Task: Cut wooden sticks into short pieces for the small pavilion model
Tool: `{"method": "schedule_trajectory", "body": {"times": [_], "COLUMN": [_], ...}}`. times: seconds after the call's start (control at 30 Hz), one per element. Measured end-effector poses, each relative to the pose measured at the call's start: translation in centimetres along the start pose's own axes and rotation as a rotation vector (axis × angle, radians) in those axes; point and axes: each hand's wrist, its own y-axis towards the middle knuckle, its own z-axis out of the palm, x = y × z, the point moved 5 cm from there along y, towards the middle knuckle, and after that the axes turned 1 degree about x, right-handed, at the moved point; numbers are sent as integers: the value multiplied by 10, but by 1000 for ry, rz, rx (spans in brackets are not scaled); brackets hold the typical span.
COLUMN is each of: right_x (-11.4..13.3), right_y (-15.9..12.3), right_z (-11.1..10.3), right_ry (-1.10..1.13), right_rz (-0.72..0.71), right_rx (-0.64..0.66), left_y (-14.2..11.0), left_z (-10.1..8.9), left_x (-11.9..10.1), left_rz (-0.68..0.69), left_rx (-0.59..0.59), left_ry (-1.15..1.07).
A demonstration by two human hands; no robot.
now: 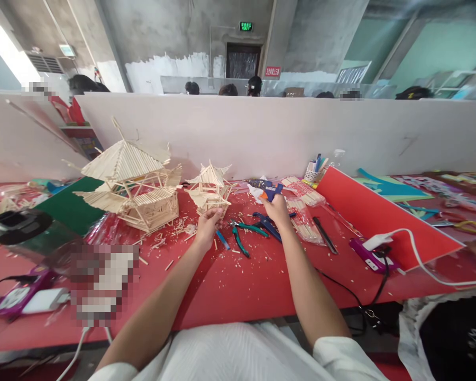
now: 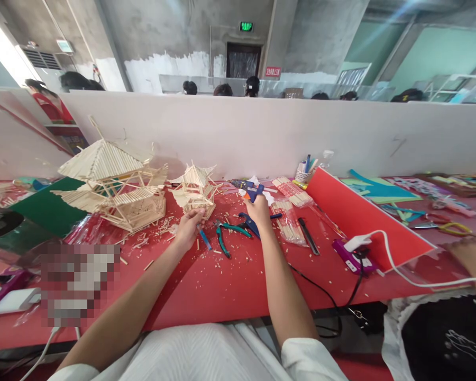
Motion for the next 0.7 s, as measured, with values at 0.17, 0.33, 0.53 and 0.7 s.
{"method": "schedule_trajectory", "body": {"times": [0.17, 0.33, 0.53, 0.7], "right_x": [-2, -3, -19, -31], "right_y": [-3, -4, -6, -7], "right_z": [-2, -3, -3, -3], "right_ry": [-343, -530, -695, -701], "right_rz": [75, 90, 170, 206], "right_rx": [69, 190, 335, 400], "left_y": [0, 2, 0, -3], "left_z": [-3, -3, 5, 6], "left_x": [1, 0, 0, -2], "left_rz": [-56, 13, 60, 40], "left_rx": [16, -29, -48, -83], "left_ry": [26, 1, -43, -104]}}
